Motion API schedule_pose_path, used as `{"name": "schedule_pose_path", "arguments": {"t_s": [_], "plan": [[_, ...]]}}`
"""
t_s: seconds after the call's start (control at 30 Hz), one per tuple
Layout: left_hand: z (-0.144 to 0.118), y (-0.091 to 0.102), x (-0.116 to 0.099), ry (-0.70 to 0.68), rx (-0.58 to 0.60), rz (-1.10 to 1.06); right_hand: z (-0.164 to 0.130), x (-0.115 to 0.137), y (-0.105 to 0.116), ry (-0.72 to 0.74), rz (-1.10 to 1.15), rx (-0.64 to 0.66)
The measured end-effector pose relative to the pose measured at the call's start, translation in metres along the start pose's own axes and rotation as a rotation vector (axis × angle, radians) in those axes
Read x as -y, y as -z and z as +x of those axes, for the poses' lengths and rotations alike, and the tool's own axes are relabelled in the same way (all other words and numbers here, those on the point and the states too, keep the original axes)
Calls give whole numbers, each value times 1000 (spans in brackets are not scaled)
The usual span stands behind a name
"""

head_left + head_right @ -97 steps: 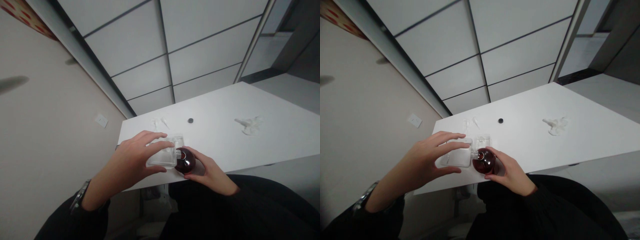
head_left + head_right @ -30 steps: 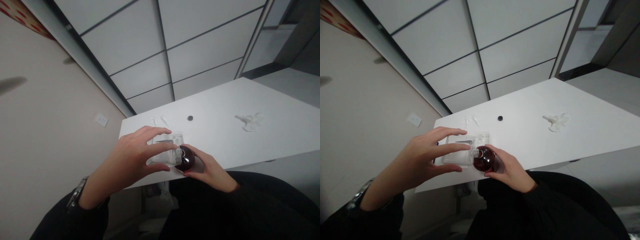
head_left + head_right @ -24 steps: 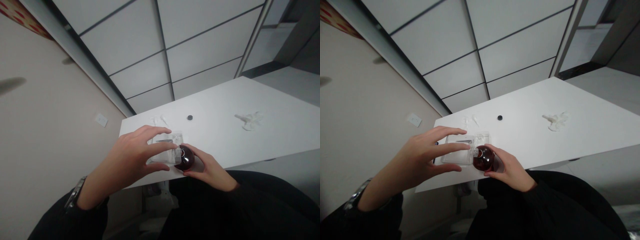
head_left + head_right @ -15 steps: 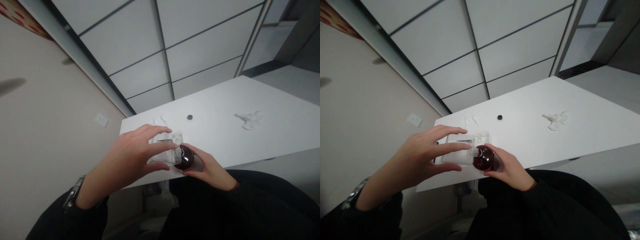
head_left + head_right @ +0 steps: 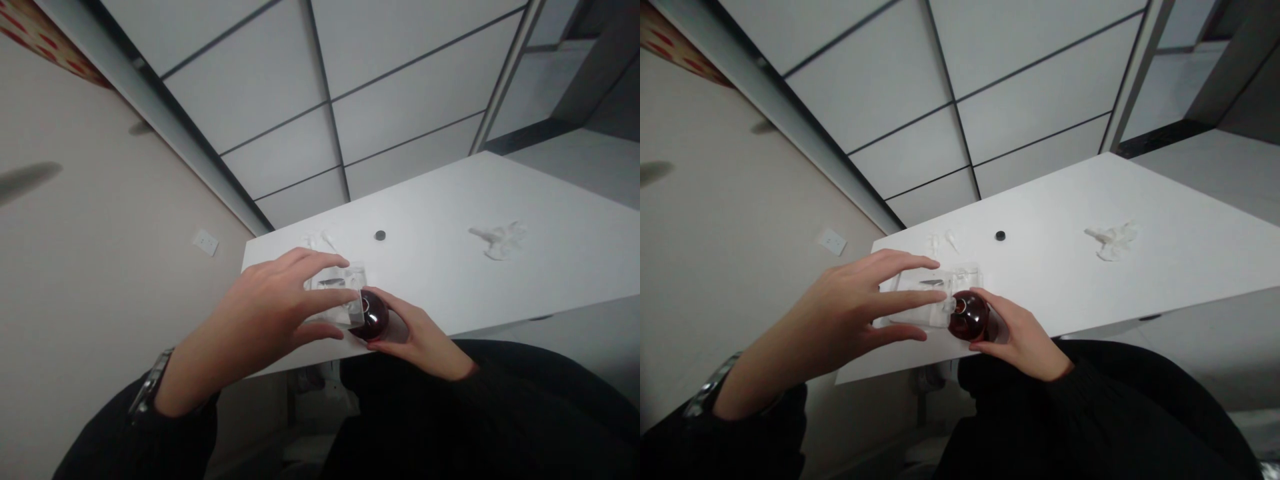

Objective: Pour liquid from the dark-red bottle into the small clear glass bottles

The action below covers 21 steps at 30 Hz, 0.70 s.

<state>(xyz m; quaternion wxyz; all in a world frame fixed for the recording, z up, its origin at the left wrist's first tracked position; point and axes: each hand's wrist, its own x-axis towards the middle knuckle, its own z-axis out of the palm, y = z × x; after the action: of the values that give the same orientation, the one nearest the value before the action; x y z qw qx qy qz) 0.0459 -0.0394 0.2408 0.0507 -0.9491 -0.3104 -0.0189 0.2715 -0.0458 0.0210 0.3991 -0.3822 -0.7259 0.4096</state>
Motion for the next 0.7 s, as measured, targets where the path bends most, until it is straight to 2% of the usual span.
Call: {"name": "schedule_pose_path", "arguments": {"t_s": [0.3,0.43,0.5,0.57,0.7], "plan": [[-1,-4,8,82,-76,-220,0,-1,-2,-11,23,-6],[-9,-17,17,165,-109,-336,-1,-4,-4,-16,36,-9],[-19,-33,22,262,-176,-433,-1,-3,-4,-30,33,-11],[-30,-57,27,394,-292,-595,-2,-2,-3,-50,17,-11],[-52,-125,32,608,-594,-993,-2,3,1,-76,-25,-45]]}}
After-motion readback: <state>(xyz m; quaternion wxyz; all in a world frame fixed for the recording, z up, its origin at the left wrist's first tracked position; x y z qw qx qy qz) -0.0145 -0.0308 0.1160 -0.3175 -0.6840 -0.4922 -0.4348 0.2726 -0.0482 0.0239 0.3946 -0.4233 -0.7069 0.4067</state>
